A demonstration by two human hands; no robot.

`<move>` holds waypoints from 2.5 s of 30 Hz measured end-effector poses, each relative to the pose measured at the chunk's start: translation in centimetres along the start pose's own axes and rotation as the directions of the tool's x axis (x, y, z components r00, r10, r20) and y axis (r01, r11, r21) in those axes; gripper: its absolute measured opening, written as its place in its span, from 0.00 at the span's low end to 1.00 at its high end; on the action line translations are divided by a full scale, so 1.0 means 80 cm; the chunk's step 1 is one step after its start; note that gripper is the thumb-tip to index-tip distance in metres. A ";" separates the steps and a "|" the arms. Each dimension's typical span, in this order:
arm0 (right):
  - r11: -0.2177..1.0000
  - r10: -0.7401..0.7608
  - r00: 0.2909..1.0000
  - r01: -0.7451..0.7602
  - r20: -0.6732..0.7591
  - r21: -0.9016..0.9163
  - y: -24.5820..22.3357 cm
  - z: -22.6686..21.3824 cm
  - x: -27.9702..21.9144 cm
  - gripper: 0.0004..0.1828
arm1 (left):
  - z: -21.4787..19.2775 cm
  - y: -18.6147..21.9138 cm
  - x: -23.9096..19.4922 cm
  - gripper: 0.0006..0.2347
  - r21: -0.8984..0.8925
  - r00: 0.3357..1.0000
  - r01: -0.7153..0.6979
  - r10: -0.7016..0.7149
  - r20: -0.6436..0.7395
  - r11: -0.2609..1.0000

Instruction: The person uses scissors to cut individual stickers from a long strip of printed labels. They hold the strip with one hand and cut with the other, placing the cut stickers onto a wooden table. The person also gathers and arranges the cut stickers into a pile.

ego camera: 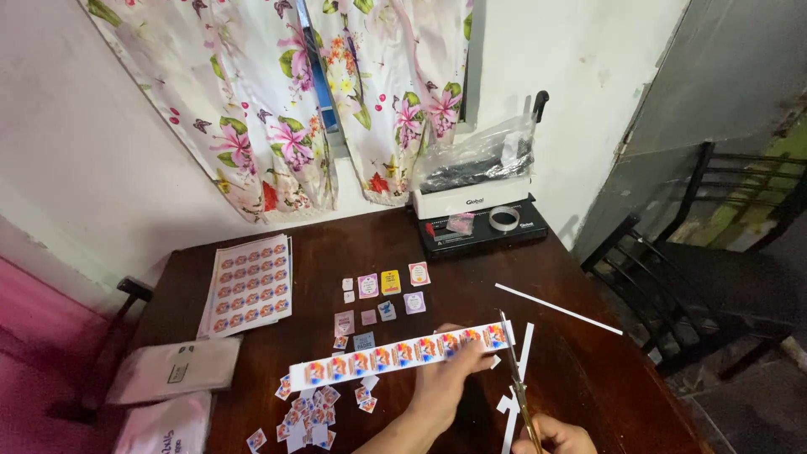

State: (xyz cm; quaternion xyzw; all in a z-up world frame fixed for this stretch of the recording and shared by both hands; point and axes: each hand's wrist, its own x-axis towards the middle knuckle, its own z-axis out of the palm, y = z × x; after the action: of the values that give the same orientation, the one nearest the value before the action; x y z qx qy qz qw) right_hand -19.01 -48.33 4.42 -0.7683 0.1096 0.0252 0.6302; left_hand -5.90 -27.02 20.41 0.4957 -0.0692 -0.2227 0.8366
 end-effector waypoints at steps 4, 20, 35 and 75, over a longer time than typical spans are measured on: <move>0.992 -0.062 0.994 0.072 -0.092 0.105 -0.020 0.004 -0.001 0.08 | -0.016 0.014 -0.006 0.04 0.009 0.997 -0.066 0.067 -0.036 0.998; 0.983 -0.133 0.911 0.171 0.390 -0.064 0.046 0.120 0.111 0.09 | -0.123 0.050 -0.072 0.03 -0.151 0.911 -0.289 0.224 -0.347 0.945; 0.976 -0.005 0.684 0.162 0.730 -0.144 -0.001 0.281 0.156 0.10 | -0.234 0.104 -0.168 0.14 -0.140 0.742 -0.461 0.294 -0.603 0.876; 0.982 -0.188 0.789 0.139 0.585 0.127 -0.100 0.320 0.128 0.16 | -0.244 0.142 -0.193 0.07 -0.087 0.677 -0.338 0.177 -0.714 0.937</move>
State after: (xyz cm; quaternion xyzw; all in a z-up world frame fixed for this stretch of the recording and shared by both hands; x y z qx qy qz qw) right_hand -4.84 -23.38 5.10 -0.7031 -0.1593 0.2058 0.6618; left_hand -9.60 0.02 22.06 0.4355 0.2053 0.0951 0.8713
